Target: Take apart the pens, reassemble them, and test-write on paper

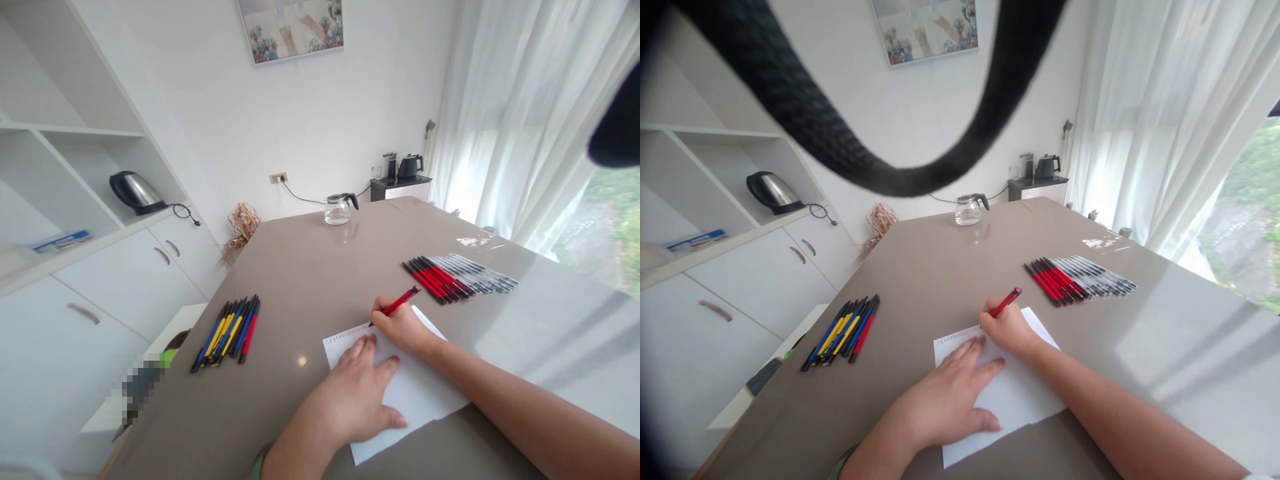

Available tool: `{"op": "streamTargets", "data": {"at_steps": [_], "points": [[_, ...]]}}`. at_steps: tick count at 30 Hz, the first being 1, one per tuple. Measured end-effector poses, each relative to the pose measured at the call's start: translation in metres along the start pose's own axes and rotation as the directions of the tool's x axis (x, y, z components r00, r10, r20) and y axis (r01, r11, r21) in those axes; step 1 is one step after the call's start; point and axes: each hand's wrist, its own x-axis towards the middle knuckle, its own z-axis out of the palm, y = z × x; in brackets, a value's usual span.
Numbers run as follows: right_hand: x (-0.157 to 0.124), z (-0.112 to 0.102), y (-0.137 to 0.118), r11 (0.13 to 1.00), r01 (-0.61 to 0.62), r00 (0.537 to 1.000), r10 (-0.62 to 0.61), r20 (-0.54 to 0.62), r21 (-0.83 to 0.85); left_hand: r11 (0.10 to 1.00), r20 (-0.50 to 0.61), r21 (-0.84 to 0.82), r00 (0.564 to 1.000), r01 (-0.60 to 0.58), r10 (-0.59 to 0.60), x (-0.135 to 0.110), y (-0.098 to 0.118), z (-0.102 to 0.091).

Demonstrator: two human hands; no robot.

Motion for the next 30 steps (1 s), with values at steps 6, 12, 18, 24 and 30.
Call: {"op": "streamTargets", "data": {"at_steps": [6,12,18,24,30], "points": [[0.0005,0.0007,-0.0001,1.000,0.006,1.000,-0.006,-0.007,-0.005,1.000,-0.016,0.003,1.000,-0.015,0.015,0.0003,-0.0008,0.0003],[0.0008,0.0008,0.0004,1.000,-0.005,1.000,0.005,-0.021,0.002,1.000,-0.004,-0.001,1.000,-0.001,0.001,-0.0008,0.0004,-0.0003],[0.0008,0.0003,0.0002,1.000,-0.007,1.000,0.007,-0.022,-0.001,1.000,-0.010,0.000,1.000,-0.004,0.004,-0.0003,-0.0009,0.0007],[0.0006,0.0010,0.0000,1.000,0.009,0.999,-0.010,-0.034,-0.022,1.000,-0.018,0.000,1.000,-0.017,0.017,-0.0003,-0.0018,0.0019],[0.0000,0.0003,-0.0003,1.000,0.004,1.000,-0.004,-0.018,-0.016,1.000,-0.008,-0.005,1.000,-0.010,0.010,-0.0007,-0.0009,0.0000]]}}
